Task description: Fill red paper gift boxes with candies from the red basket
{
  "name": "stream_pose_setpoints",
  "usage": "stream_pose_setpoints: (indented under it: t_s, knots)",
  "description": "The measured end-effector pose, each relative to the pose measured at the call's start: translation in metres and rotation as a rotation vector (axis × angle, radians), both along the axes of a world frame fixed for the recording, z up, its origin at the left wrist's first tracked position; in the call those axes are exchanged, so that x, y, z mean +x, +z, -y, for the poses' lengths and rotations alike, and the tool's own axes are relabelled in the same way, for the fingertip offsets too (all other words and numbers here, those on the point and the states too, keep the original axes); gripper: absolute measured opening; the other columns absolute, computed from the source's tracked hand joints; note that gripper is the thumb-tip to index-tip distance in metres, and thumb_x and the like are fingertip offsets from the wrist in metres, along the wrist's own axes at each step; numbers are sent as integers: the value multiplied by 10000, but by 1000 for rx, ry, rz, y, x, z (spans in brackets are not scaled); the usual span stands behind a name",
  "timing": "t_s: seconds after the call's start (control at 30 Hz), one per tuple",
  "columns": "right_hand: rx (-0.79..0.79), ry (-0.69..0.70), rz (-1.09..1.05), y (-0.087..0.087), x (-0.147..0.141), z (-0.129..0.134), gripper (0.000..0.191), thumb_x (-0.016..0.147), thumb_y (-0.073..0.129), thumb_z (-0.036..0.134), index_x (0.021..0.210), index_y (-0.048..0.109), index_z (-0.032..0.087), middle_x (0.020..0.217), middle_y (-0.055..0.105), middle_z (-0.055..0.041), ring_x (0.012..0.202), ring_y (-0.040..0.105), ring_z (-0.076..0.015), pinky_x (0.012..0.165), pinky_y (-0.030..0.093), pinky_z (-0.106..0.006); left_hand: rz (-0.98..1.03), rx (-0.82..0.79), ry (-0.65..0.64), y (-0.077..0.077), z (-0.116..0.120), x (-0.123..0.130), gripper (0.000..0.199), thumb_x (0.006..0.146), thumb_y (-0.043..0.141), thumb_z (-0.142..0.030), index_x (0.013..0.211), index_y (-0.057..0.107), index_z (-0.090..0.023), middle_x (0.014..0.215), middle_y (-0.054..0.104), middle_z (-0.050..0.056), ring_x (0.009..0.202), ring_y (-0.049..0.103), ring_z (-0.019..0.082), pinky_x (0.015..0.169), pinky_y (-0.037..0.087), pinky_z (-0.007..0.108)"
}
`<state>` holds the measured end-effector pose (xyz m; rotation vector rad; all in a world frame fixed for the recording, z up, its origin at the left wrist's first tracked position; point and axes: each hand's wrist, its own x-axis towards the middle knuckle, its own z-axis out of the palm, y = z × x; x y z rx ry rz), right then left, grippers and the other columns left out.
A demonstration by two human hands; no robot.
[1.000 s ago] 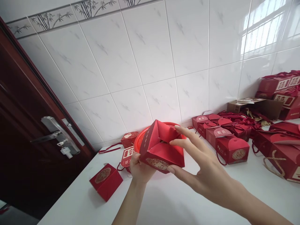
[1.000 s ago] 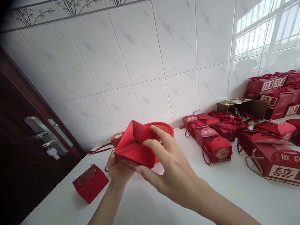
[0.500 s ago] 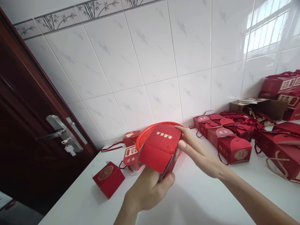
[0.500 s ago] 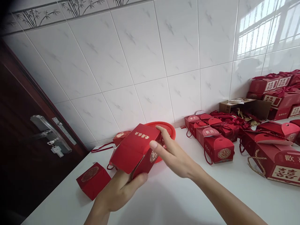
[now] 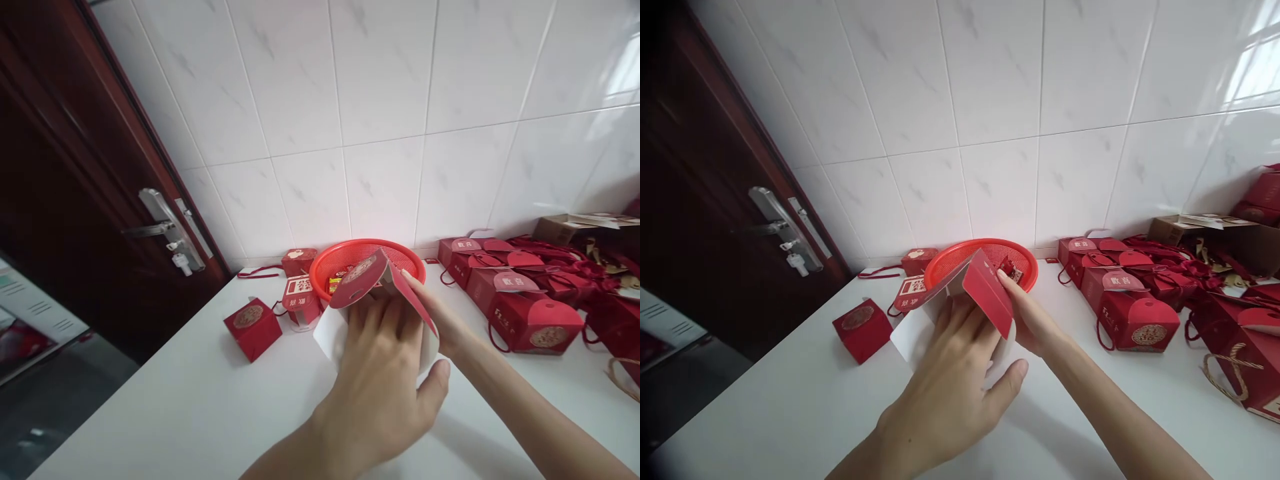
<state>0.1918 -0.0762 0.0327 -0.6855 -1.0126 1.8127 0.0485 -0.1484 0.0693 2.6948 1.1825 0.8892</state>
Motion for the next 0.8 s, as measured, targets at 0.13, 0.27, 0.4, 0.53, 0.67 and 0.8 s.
stream_pose_setpoints:
  t_s: [0.13, 0.27, 0.4, 0.53, 0.67, 0.8]
  knots:
    - [44, -47, 136, -1, -2, 3, 557, 939, 457, 684, 1132, 718, 231, 1033, 772, -71, 1039, 713, -281, 927, 578, -410, 73, -137, -11, -3, 1, -1, 207, 871, 661, -300, 1056, 658, -208, 1261, 613, 150, 1217, 524, 430, 1013, 428, 637]
    - [112, -97, 250, 1, -3, 4, 576, 952, 397, 694, 1075, 739, 248, 967, 779, -74, 1005, 730, -295, 874, 605, -414, 96, -134, 4, -4, -2, -1, 239, 878, 619, -228, 1114, 652, -206, 1251, 588, 160, 1178, 531, 430, 968, 447, 641]
    - [86, -164, 288, -2, -2, 1, 523, 910, 471, 701, 1090, 708, 272, 956, 780, -51, 994, 729, -306, 863, 607, -443, 140, -111, 15, -4, -8, -4, 271, 854, 582, -147, 1113, 651, -191, 1168, 600, 157, 1113, 554, 394, 925, 492, 585]
    - [43, -224, 300, -5, 1, -1, 473, 889, 536, 673, 1130, 676, 292, 979, 774, -34, 986, 726, -304, 801, 608, -437, 219, -68, 6, -4, -17, -8, 356, 854, 609, -170, 1209, 612, -197, 1215, 607, 146, 1183, 534, 373, 978, 489, 536]
    - [169, -198, 307, -2, 3, 0, 498, 920, 466, 681, 1138, 681, 288, 937, 763, -36, 924, 731, -293, 760, 597, -416, 316, -45, -30, -2, -29, -15, 269, 853, 637, -208, 1122, 641, -189, 1091, 663, 117, 1074, 602, 348, 896, 529, 488]
    - [352, -287, 326, 8, 6, 3, 514, 952, 395, 670, 1215, 650, 310, 1020, 755, -38, 968, 721, -292, 771, 588, -422, 426, -216, -260, 0, -45, -33, 51, 847, 655, -245, 893, 672, -229, 840, 663, 46, 822, 649, 270, 753, 545, 403]
